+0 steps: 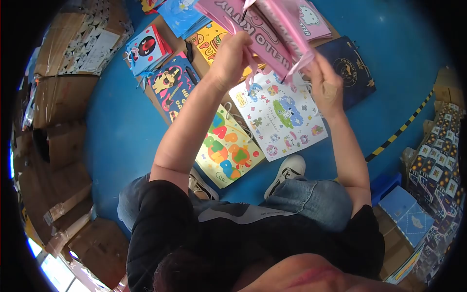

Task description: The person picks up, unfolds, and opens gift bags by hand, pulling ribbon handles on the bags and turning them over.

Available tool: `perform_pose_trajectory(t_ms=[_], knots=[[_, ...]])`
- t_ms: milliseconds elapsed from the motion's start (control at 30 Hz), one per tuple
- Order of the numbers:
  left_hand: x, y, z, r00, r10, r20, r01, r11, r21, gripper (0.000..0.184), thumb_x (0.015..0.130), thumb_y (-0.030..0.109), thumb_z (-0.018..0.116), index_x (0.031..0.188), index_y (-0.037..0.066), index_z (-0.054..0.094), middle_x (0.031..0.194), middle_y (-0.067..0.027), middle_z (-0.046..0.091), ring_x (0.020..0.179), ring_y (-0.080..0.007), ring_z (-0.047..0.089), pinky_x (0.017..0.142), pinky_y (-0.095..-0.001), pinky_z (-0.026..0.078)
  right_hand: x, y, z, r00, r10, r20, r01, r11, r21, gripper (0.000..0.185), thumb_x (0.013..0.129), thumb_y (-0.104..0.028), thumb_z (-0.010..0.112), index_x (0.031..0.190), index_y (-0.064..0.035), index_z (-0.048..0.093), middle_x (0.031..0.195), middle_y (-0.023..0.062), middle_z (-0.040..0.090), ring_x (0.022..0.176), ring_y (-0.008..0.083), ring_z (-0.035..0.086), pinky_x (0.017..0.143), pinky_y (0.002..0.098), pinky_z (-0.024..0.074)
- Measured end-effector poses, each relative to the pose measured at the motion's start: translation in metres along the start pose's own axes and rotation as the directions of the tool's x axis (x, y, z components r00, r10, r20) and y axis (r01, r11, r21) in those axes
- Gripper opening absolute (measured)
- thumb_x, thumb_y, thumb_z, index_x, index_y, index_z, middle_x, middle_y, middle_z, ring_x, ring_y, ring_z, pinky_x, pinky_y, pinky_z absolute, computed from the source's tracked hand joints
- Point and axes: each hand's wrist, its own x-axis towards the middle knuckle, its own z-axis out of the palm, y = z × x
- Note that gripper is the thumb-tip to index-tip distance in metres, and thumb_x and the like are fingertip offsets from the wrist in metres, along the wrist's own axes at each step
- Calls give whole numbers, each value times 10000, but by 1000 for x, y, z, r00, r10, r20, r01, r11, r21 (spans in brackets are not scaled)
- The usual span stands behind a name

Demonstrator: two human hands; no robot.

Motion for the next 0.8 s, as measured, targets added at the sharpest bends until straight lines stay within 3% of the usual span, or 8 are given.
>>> perform_pose_trajectory(t_ms=[233, 433, 500, 533, 567, 633, 767, 800], knots=[[18, -10, -40, 999, -35, 21, 40, 953, -301, 340, 844, 85, 407, 1132, -52, 525, 1109, -141, 608, 1017, -267, 592, 936, -431, 449, 30, 13, -36, 946, 133, -296, -51, 962, 268, 303, 1003, -163, 433, 1171, 61, 548, 995, 118, 639, 820, 211, 683, 751, 300, 596], [22, 13, -83, 973, 94, -211, -186, 860, -475, 446, 803, 44, 411, 1242, -27, 452, 1215, -145, 536, 1169, -307, 504, 1036, -472, 370, 86, 76, -104, 881, 194, -432, -92, 965, 246, 280, 994, -120, 423, 1137, 80, 556, 968, 129, 627, 787, 176, 665, 772, 326, 611], [11, 26, -102, 924, 118, -365, -263, 888, -378, 511, 787, 25, 418, 1298, 3, 418, 1265, -133, 506, 1194, -305, 485, 1046, -474, 357, 113, 111, -116, 869, 86, -488, -96, 995, 3, 285, 987, -121, 432, 1143, 87, 549, 920, 134, 641, 772, 187, 677, 738, 310, 609], [3, 31, -112, 914, 111, -391, -268, 887, -376, 538, 778, 14, 423, 1316, 16, 410, 1268, -134, 503, 1195, -304, 485, 1047, -481, 354, 125, 119, -109, 848, 1, -530, -88, 986, -139, 279, 980, -150, 443, 1118, 56, 572, 853, 172, 665, 723, 276, 694, 676, 366, 587], [-3, 34, -117, 883, 141, -448, -308, 893, -327, 548, 775, 9, 418, 1323, 16, 403, 1268, -138, 502, 1192, -306, 486, 1042, -487, 360, 137, 140, -111, 874, -197, -444, -175, 725, -666, 274, 973, -171, 432, 1123, 4, 581, 870, 227, 656, 722, 392, 662, 643, 450, 535], [-16, 28, -152, 898, 156, -411, -311, 887, -342, 546, 775, 9, 416, 1320, 7, 404, 1263, -141, 504, 1185, -306, 491, 1032, -486, 373, 157, 158, -87, 937, -189, -294, -87, 688, -720, 256, 962, -172, 431, 1124, -35, 574, 903, 243, 637, 746, 429, 627, 661, 504, 502], [-41, 13, -167, 870, 67, -488, -275, 888, -369, 492, 795, 36, 409, 1283, -19, 438, 1251, -144, 515, 1165, -298, 508, 1002, -484, 400, 173, 262, -8, 940, -334, -69, 125, 526, -841, 179, 924, -121, 478, 1053, -22, 553, 1009, 186, 629, 936, 340, 630, 740, 421, 529], [-44, 9, -169, 873, 56, -485, -265, 888, -375, 486, 800, 42, 408, 1281, -20, 441, 1246, -142, 520, 1160, -295, 511, 999, -483, 403, 166, 277, 10, 984, -177, 25, 116, 523, -844, 276, 893, -84, 506, 1158, -4, 513, 1119, 244, 565, 1045, 394, 562, 828, 437, 505]])
